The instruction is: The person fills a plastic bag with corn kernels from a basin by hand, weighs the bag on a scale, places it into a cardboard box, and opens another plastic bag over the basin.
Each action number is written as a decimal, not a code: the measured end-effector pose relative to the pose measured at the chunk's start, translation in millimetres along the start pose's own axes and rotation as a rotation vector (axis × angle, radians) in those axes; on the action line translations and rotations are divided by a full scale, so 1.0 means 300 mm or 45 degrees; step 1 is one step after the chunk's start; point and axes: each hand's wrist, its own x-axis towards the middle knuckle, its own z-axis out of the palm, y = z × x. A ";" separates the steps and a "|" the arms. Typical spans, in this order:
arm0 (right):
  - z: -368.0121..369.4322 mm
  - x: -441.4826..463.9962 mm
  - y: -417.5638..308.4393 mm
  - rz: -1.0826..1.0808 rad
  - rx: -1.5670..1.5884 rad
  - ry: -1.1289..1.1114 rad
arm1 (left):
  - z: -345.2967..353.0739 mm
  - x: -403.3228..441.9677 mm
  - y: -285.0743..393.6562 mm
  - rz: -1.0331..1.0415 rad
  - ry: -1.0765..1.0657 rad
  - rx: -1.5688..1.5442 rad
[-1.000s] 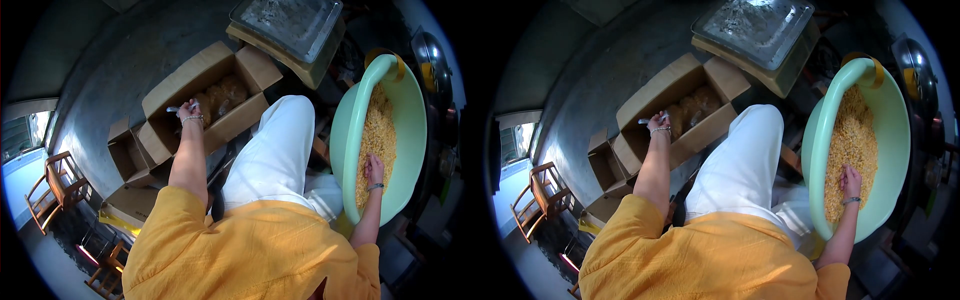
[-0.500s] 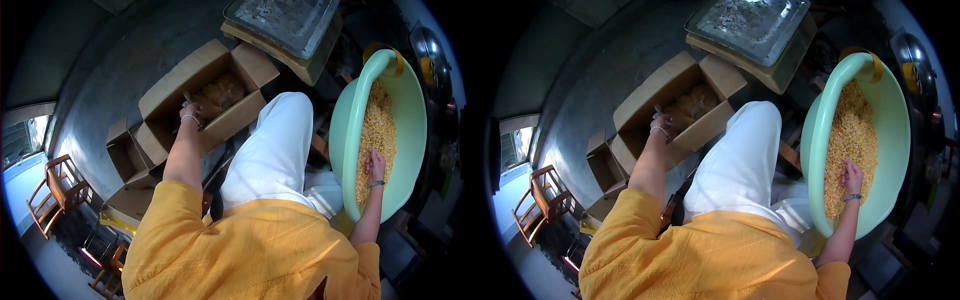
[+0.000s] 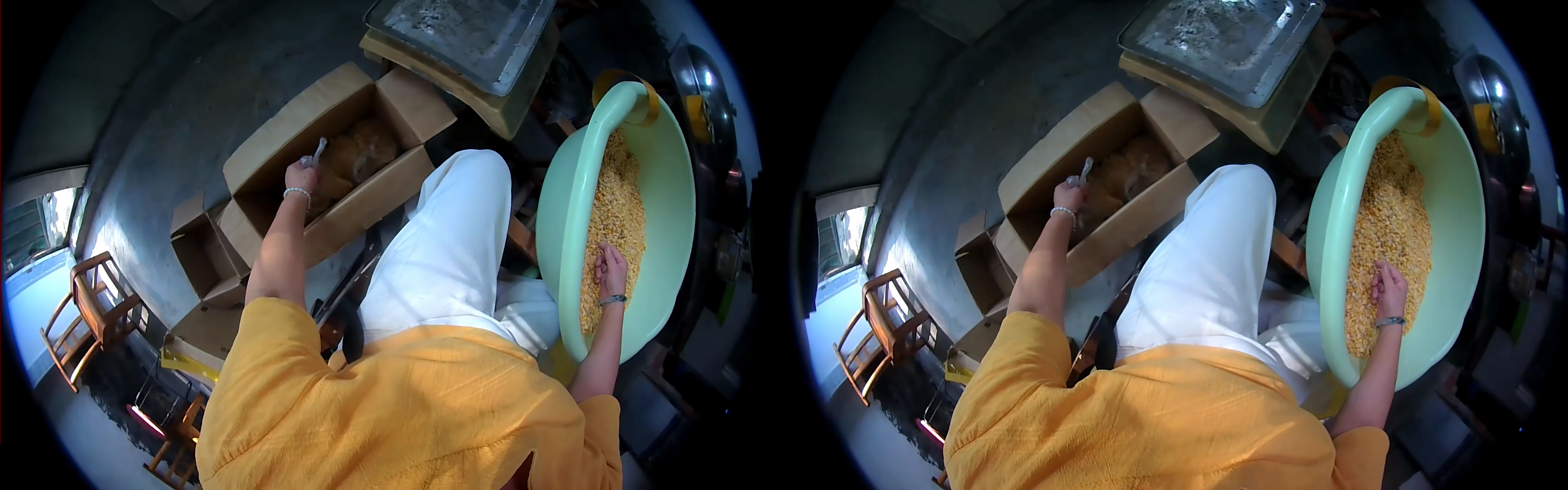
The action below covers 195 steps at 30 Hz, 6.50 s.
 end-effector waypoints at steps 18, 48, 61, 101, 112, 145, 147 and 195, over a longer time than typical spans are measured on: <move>0.008 -0.003 0.004 0.022 -0.002 -0.007 | 0.090 -0.102 0.010 0.437 -0.152 0.839; 0.028 -0.018 -0.006 0.033 0.012 0.028 | 0.185 0.000 0.088 0.501 -0.927 1.783; 0.033 -0.014 -0.022 0.031 0.011 0.016 | 0.174 0.079 -0.080 -0.075 -0.978 0.295; 0.058 -0.076 -0.157 -0.215 -0.371 -0.148 | 0.093 -0.324 0.141 0.501 -0.323 0.797; 0.085 -0.087 -0.112 -0.548 -1.097 -0.344 | 0.192 -0.788 0.617 1.325 -0.307 0.212; -0.461 -0.613 0.042 -0.671 0.059 0.380 | 0.817 -1.276 1.002 1.853 -1.122 2.069; -0.538 -0.706 0.150 -0.622 0.311 0.543 | 0.797 -1.307 1.010 1.875 -1.132 2.063; -0.388 -0.833 1.065 -0.023 1.216 1.132 | 0.780 -1.310 1.009 1.845 -1.095 1.907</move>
